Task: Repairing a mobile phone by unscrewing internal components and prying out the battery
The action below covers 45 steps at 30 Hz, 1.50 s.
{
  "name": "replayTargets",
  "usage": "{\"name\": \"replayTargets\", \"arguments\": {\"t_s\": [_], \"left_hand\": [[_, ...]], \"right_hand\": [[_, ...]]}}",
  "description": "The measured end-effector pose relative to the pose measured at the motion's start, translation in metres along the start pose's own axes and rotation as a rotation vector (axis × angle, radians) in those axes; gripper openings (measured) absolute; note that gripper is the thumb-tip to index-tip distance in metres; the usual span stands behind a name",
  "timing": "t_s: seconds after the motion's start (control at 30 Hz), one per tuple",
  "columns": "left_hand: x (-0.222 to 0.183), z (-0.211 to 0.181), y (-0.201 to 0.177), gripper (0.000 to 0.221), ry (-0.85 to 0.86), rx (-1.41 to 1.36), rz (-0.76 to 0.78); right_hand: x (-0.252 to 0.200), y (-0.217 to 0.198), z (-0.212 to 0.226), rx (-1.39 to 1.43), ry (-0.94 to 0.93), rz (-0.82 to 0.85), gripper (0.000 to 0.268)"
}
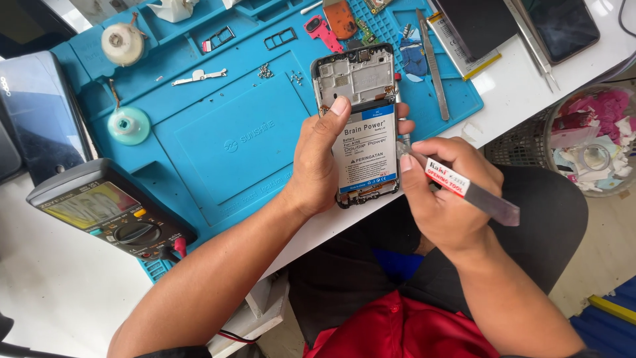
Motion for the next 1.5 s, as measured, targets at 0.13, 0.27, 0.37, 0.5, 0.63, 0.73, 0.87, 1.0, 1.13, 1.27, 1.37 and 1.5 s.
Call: {"name": "replayTargets", "arguments": {"t_s": [0.13, 0.27, 0.37, 0.5, 0.63, 0.73, 0.87, 1.0, 1.13, 1.27, 1.37, 1.5], "left_hand": [[-0.002, -0.001, -0.001, 0.061, 0.053, 0.148, -0.025], [-0.003, -0.003, 0.000, 0.059, 0.029, 0.160, -0.082], [-0.002, -0.003, 0.001, 0.050, 0.021, 0.181, -0.082], [-0.002, -0.005, 0.008, 0.042, 0.016, 0.218, -0.001], [-0.003, -0.005, 0.011, 0.044, -0.031, 0.253, 0.041], [-0.005, -0.004, 0.014, 0.047, -0.080, 0.233, 0.037], [-0.005, -0.002, 0.015, 0.049, -0.099, 0.264, 0.063], [-0.004, 0.002, 0.013, 0.054, -0.116, 0.251, 0.078], [-0.004, 0.005, 0.012, 0.054, -0.124, 0.232, 0.066], [-0.004, 0.007, 0.011, 0.054, -0.135, 0.227, 0.075], [-0.004, 0.007, 0.012, 0.043, -0.105, 0.272, 0.115], [-0.006, 0.005, 0.011, 0.050, -0.118, 0.244, 0.071]], "right_hand": [[0.007, 0.004, 0.004, -0.134, -0.029, 0.030, 0.014], [0.010, 0.006, -0.009, 0.177, 0.247, 0.029, 0.015], [0.005, 0.006, -0.028, 0.400, 0.430, 0.042, 0.019], [-0.006, 0.008, -0.050, 0.816, 0.609, 0.038, 0.019], [-0.014, 0.010, -0.060, 1.029, 0.752, 0.050, 0.017], [-0.017, 0.012, -0.060, 1.184, 0.800, 0.085, 0.014], [-0.024, 0.015, -0.066, 1.270, 0.858, 0.077, 0.013], [-0.032, 0.021, -0.073, 1.339, 0.962, 0.062, 0.014], [-0.037, 0.025, -0.076, 1.412, 1.015, 0.057, 0.016], [-0.039, 0.027, -0.078, 1.423, 1.032, 0.046, 0.016], [-0.042, 0.031, -0.074, 1.512, 1.080, 0.087, 0.018], [-0.033, 0.023, -0.068, 1.385, 0.984, 0.039, 0.017]]}}
Point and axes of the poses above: each hand's wrist, its own x-axis towards the middle knuckle, its own y-axis out of the palm, z = x × y, the point moved 6 cm from there along x, towards the middle knuckle, and after that the axes turned 3 degrees about x, right-handed, at the moved point
